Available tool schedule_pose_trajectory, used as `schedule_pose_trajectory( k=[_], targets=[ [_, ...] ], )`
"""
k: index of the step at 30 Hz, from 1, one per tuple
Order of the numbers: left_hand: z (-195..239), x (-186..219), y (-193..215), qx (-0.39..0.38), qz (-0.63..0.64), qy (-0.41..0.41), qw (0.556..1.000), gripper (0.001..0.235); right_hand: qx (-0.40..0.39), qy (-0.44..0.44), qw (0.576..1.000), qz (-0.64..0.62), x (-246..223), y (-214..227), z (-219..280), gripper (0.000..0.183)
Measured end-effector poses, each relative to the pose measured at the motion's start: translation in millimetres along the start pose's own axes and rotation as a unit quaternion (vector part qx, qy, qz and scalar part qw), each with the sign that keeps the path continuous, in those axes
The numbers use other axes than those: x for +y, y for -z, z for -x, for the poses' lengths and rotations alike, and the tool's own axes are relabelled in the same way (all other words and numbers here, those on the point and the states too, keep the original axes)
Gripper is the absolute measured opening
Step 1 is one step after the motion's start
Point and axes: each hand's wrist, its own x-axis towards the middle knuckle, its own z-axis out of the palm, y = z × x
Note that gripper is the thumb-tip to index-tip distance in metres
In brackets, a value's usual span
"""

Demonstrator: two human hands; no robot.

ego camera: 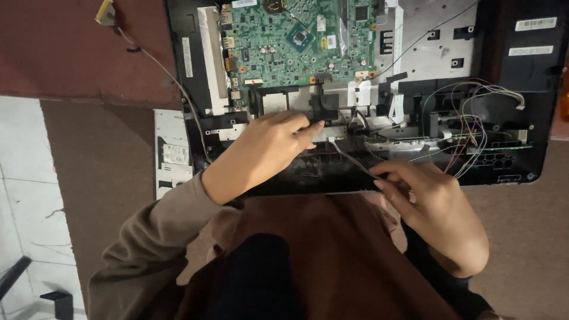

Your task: The person works on the internal components of a disassembled electronic device, likely a television, using a screwdriver to tighten screws on the circuit board and chassis. They also handle a hard drive, placing it into a designated slot within the device.

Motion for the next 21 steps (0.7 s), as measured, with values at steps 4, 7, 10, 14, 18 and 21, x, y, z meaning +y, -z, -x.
schedule_pose_trajectory(
  k=[4, 7, 10, 14, 18, 21],
  targets=[
    [0, 1, 0, 0.017, 0.000, -0.005, 1.000, 0.037, -0.004, -0.005, 1.000, 0.000, 1, -1, 1, 0.022],
    [2, 2, -4, 0.016, -0.001, 0.005, 1.000, 0.037, -0.008, -0.006, 1.000, -0.001, 3, -2, 1, 0.021],
    [4, 6, -9, 0.019, -0.030, 0.024, 0.999, 0.031, -0.007, 0.003, 1.000, 0.004, 2, -3, 1, 0.022],
    [5, 10, -11, 0.006, -0.064, 0.023, 0.998, 0.038, 0.072, 0.024, 0.991, 0.106, -10, -6, -6, 0.021],
    [-2, 18, 4, 0.069, -0.052, 0.035, 0.996, 0.024, 0.125, 0.011, 0.946, 0.298, -17, -25, -19, 0.046],
    [2, 17, 2, 0.065, -0.063, 0.023, 0.996, 0.023, 0.131, 0.031, 0.929, 0.344, -22, -45, -30, 0.044]
  ],
)
